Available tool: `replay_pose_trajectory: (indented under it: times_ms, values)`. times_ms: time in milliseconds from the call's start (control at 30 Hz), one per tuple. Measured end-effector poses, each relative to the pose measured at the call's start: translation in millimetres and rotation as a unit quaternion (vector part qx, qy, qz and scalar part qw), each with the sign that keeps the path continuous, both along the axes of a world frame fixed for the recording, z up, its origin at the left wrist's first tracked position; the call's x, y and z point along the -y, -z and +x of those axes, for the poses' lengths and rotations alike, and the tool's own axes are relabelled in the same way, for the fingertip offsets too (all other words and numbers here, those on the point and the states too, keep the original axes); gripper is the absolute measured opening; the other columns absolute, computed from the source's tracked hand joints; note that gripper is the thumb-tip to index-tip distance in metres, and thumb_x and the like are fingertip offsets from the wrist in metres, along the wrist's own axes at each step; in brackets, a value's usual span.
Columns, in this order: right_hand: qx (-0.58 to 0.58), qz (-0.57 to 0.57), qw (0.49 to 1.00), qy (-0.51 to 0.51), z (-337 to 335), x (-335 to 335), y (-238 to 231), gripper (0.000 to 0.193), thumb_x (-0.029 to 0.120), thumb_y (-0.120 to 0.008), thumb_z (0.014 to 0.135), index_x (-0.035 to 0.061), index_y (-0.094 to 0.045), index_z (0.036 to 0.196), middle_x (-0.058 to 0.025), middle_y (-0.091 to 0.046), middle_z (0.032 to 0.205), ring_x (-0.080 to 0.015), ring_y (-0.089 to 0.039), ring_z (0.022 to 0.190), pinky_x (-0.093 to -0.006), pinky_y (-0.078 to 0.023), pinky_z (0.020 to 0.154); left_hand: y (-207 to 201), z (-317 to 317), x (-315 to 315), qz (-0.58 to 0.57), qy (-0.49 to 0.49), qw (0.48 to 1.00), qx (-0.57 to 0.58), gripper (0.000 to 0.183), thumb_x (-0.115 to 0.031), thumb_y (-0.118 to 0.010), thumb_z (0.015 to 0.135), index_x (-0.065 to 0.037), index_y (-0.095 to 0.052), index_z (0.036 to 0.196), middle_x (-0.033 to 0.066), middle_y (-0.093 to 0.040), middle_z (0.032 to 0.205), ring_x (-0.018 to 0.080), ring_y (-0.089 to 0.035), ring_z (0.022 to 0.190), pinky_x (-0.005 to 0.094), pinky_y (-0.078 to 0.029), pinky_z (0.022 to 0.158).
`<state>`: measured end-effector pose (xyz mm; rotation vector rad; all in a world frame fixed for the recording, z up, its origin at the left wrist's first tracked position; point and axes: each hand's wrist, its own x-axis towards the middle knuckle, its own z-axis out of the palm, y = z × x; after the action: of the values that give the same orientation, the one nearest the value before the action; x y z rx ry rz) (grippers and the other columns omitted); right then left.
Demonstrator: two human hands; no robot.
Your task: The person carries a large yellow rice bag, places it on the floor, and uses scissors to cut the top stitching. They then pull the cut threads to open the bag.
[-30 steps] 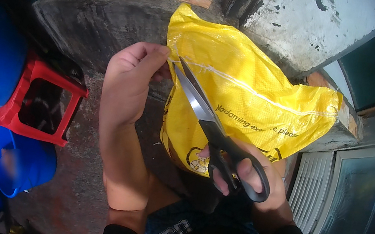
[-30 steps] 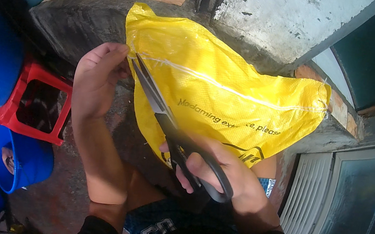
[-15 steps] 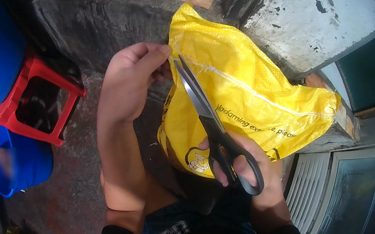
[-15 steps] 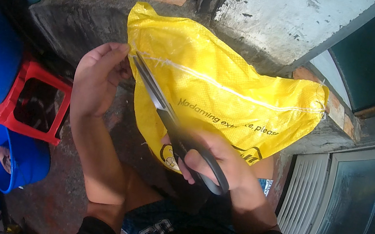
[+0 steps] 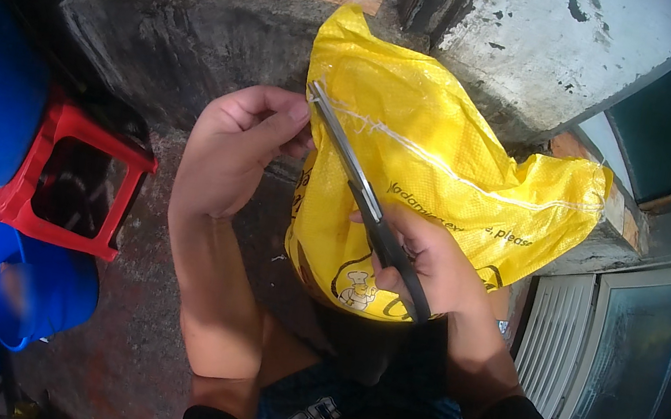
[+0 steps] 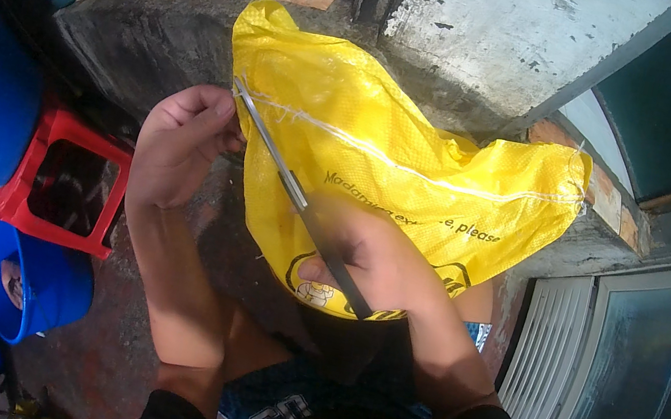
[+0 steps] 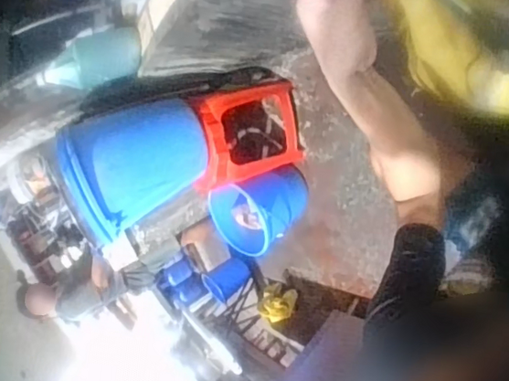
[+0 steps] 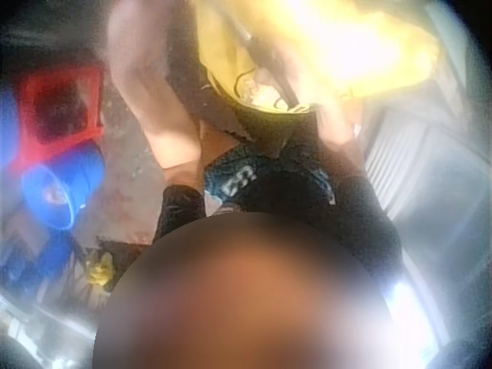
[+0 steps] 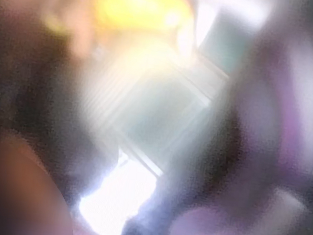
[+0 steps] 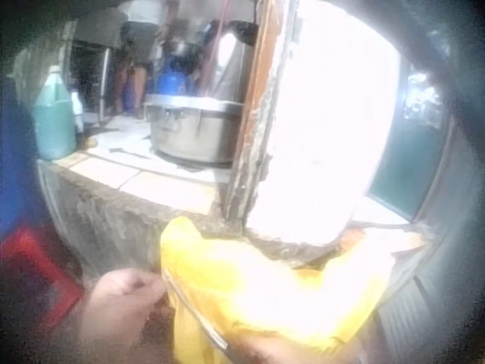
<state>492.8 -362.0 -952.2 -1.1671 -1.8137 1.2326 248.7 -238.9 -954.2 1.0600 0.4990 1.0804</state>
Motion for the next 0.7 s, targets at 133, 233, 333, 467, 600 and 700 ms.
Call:
replay_pose_trajectory:
  times_ms: [133, 233, 333, 467, 600, 700]
  values:
    - [-0.022, -0.015, 1.0, 0.001, -0.2, -4.2, -4.7, 0.07, 0.044, -0.081, 0.089, -0.0018, -0.058, 0.136, 0.0011, -0.06, 0.087, -0.0077, -0.058, 0.075, -0.0232, -0.045, 0.069, 1.7, 2.9, -0.4, 0.026, -0.005, 1.0, 0.0, 0.011, -0.004, -0.067, 0.097, 0.003, -0.069, 0.105, 0.008, -0.073, 0.093, 0.0138, -0.067, 0.082, 0.028, -0.054, 0.077]
    - [-0.057, -0.029, 0.998, 0.021, -8.5, -8.2, -9.2, 0.067, 0.034, -0.085, 0.086, -0.0018, -0.058, 0.135, 0.001, -0.062, 0.087, -0.0069, -0.059, 0.076, -0.0223, -0.046, 0.069, 1.0, 2.6, -1.5, 0.023, -0.006, 1.0, -0.004, 0.009, -0.002, -0.068, 0.096, 0.003, -0.07, 0.103, 0.0071, -0.073, 0.091, 0.0121, -0.066, 0.08, 0.026, -0.055, 0.075]
    - [-0.046, 0.028, 0.998, 0.038, -24.5, -21.9, -16.7, 0.064, 0.025, -0.087, 0.084, -0.0018, -0.058, 0.134, 0.0004, -0.064, 0.088, -0.0059, -0.06, 0.078, -0.0208, -0.046, 0.069, -0.1, 3.2, -1.2, 0.018, 0.025, 0.999, -0.011, 0.008, -0.001, -0.067, 0.096, 0.003, -0.069, 0.102, 0.0065, -0.072, 0.09, 0.0114, -0.067, 0.08, 0.0259, -0.055, 0.075]
    - [-0.087, -0.004, 0.995, -0.048, -35.8, -28.5, -47.3, 0.058, 0.027, -0.088, 0.081, 0.0034, -0.061, 0.127, -0.0046, -0.06, 0.076, -0.0127, -0.056, 0.066, -0.0272, -0.045, 0.063, -5.5, 2.9, 2.6, -0.008, -0.026, 0.998, -0.054, 0.008, -0.002, -0.067, 0.097, 0.003, -0.069, 0.103, 0.0052, -0.071, 0.09, 0.0105, -0.066, 0.081, 0.0254, -0.054, 0.075]
    - [-0.178, -0.092, 0.979, 0.035, -30.4, 8.1, -73.2, 0.064, 0.051, -0.072, 0.088, 0.0012, -0.059, 0.126, -0.0031, -0.059, 0.078, -0.0123, -0.058, 0.069, -0.0251, -0.046, 0.067, -14.7, 0.6, 10.9, 0.052, -0.068, 0.994, -0.06, 0.012, -0.001, -0.071, 0.093, 0.004, -0.068, 0.104, 0.0048, -0.071, 0.09, 0.0103, -0.065, 0.08, 0.0254, -0.053, 0.074]
    - [-0.244, -0.061, 0.968, 0.028, -13.5, 17.7, -60.3, 0.093, 0.083, -0.058, 0.083, 0.0007, -0.058, 0.126, -0.0024, -0.062, 0.081, -0.0119, -0.06, 0.071, -0.0251, -0.046, 0.067, -23.4, 4.0, 18.6, 0.131, -0.16, 0.97, -0.127, 0.014, 0.0, -0.075, 0.089, 0.004, -0.07, 0.102, 0.0048, -0.071, 0.089, 0.0111, -0.065, 0.077, 0.0266, -0.053, 0.072]
